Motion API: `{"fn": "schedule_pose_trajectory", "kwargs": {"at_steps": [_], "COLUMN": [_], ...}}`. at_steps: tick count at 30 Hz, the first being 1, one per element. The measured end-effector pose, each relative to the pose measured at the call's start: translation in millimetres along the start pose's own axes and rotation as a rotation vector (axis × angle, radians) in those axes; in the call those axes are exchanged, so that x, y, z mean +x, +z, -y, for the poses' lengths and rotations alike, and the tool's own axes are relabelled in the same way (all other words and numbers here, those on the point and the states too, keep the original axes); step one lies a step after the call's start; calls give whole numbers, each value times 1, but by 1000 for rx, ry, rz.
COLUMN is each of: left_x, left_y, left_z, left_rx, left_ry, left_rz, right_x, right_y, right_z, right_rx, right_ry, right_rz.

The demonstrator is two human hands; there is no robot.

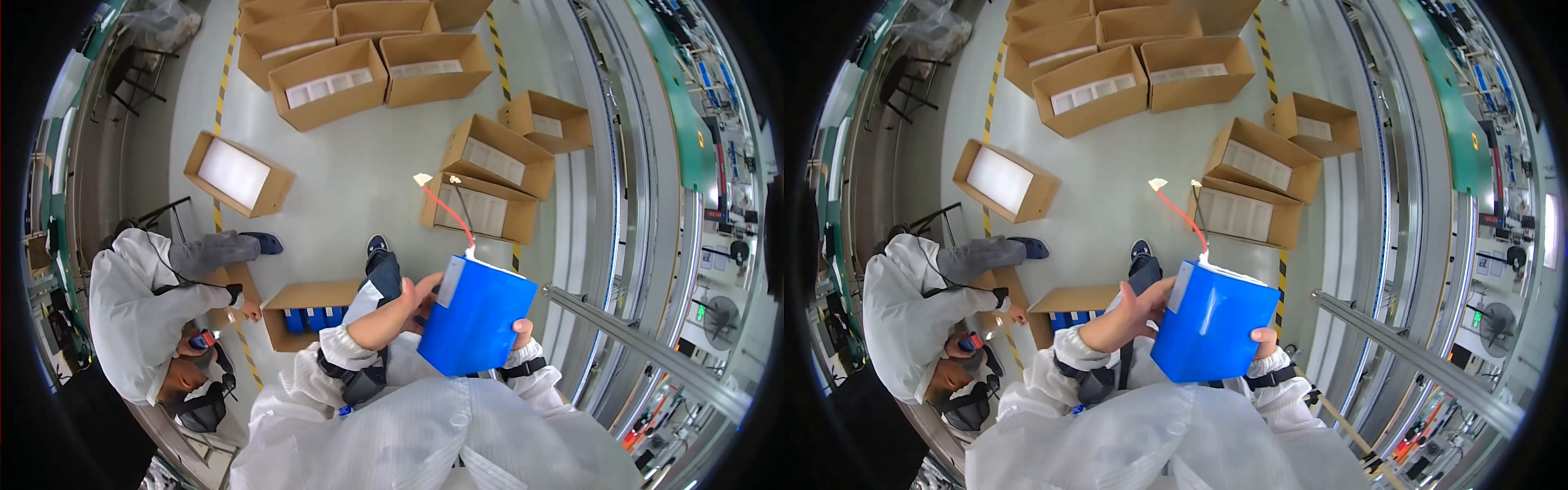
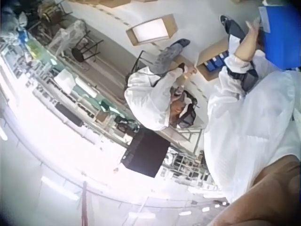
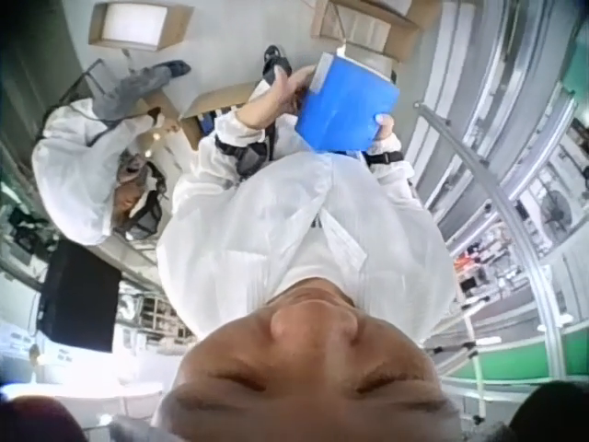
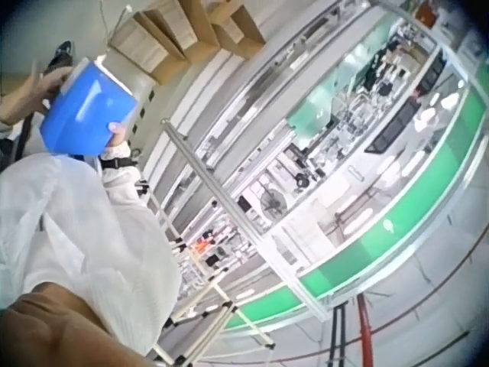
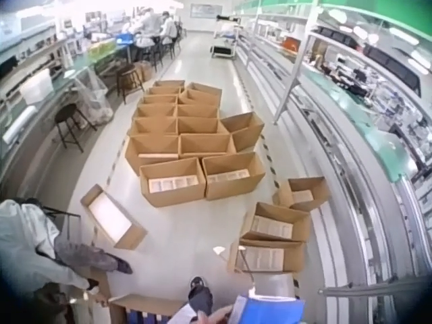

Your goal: Wiping battery packs with a cloth and packing them into cardboard boxes on the factory floor.

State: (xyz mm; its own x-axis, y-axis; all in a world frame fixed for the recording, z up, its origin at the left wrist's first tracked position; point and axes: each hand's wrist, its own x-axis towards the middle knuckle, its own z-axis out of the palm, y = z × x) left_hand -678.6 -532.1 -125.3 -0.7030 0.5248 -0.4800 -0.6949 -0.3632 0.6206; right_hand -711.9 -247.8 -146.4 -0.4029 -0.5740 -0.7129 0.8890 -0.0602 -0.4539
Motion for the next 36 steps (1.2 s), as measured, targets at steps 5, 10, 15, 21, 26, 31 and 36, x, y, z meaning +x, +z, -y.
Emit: {"fn": "schedule_pose_trajectory", "kwargs": {"at_steps": [5,10,15,21,26,31,36], "left_x": [35,97,188,240,251,253,232], "left_y": [-30,-39,-39,-26,2,10,13], "left_z": [-42,-36,-18,-39,0,4,1], "left_rx": [-162,-217,222,485,-65,-151,-343], "left_ry": [-26,-22,448,598,369,265,-189], "left_rz": [287,297,464,778,509,409,191], "right_x": [39,67,87,108,88,77,31], "right_y": [12,-5,-39,-92,-85,-98,-142], "right_z": [24,42,42,74,76,99,131], "right_rx": [-35,-73,-62,7,7,-24,-75], "right_ry": [92,164,211,253,259,253,246], "right_rz": [-44,-33,27,32,56,111,152]}}
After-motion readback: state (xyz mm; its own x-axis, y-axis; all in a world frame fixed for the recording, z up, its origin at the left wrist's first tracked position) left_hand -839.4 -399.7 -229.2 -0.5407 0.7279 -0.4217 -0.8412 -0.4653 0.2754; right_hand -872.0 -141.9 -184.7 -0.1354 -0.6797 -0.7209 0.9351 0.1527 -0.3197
